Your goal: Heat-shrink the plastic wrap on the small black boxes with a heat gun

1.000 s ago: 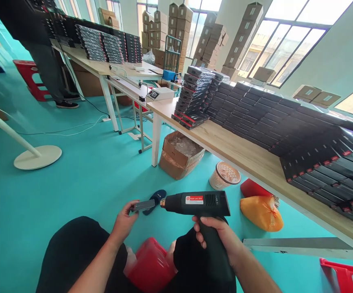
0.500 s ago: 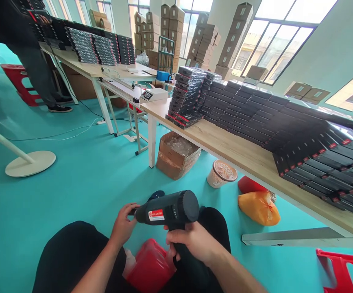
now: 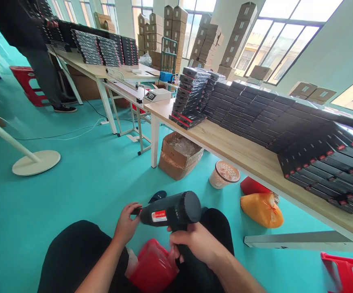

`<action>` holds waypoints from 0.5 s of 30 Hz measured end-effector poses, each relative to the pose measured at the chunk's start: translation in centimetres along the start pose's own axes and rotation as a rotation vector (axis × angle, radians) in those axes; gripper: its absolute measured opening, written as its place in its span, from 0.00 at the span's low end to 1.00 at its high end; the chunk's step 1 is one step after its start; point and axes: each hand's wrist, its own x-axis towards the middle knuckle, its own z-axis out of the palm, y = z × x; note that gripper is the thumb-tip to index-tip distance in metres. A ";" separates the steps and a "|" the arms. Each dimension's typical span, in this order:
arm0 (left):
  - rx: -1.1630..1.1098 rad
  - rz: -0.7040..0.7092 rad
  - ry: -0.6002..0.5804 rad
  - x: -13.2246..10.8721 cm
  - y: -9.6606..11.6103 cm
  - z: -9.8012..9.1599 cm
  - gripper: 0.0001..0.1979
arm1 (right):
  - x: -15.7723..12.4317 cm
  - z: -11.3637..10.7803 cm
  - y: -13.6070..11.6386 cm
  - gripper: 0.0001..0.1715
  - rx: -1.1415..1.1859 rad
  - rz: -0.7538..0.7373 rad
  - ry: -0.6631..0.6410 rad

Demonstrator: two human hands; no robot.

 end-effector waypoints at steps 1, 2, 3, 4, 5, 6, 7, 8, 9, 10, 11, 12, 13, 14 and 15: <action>-0.009 -0.003 0.003 0.1 0.0 0.0 0.15 | 0.1 0.0 0.1 0.15 0.014 -0.011 -0.013; -0.019 -0.007 0.007 0.1 0.0 0.0 0.15 | 0.2 0.0 0.1 0.16 0.030 -0.030 0.014; -0.030 -0.015 0.008 0.1 0.1 0.0 0.15 | 0.3 -0.2 0.2 0.17 0.047 -0.049 0.072; -0.043 -0.026 0.007 0.2 0.2 0.0 0.15 | 0.3 -0.5 0.4 0.17 0.061 -0.058 0.140; -0.059 -0.039 0.005 0.2 0.2 -0.1 0.15 | 0.4 -0.9 0.5 0.18 0.071 -0.053 0.194; -0.080 -0.053 0.007 0.2 0.3 -0.2 0.14 | 0.4 -1.4 0.7 0.19 0.083 -0.039 0.219; -0.100 -0.063 0.009 0.2 0.4 -0.3 0.14 | 0.3 -1.9 1.0 0.19 0.099 -0.021 0.197; -0.117 -0.067 0.012 0.2 0.5 -0.4 0.14 | 0.1 -2.4 1.2 0.20 0.124 -0.012 0.158; -0.130 -0.067 0.017 0.3 0.5 -0.4 0.14 | -0.1 -2.8 1.5 0.20 0.152 -0.018 0.125; -0.139 -0.065 0.022 0.4 0.5 -0.4 0.14 | -0.3 -3.1 1.8 0.21 0.179 -0.038 0.118; -0.143 -0.064 0.024 0.4 0.5 -0.3 0.15 | -0.5 -3.3 2.0 0.21 0.203 -0.067 0.142; -0.143 -0.064 0.020 0.5 0.5 -0.2 0.15 | -0.6 -3.4 2.2 0.21 0.214 -0.090 0.177; -0.142 -0.063 0.010 0.5 0.5 -0.1 0.15 | -0.8 -3.4 2.2 0.21 0.212 -0.103 0.206; -0.140 -0.062 0.002 0.6 0.4 0.0 0.15 | -0.9 -3.4 2.2 0.20 0.201 -0.102 0.210; -0.135 -0.060 -0.011 0.6 0.4 0.1 0.15 | -1.0 -3.2 2.2 0.20 0.186 -0.093 0.187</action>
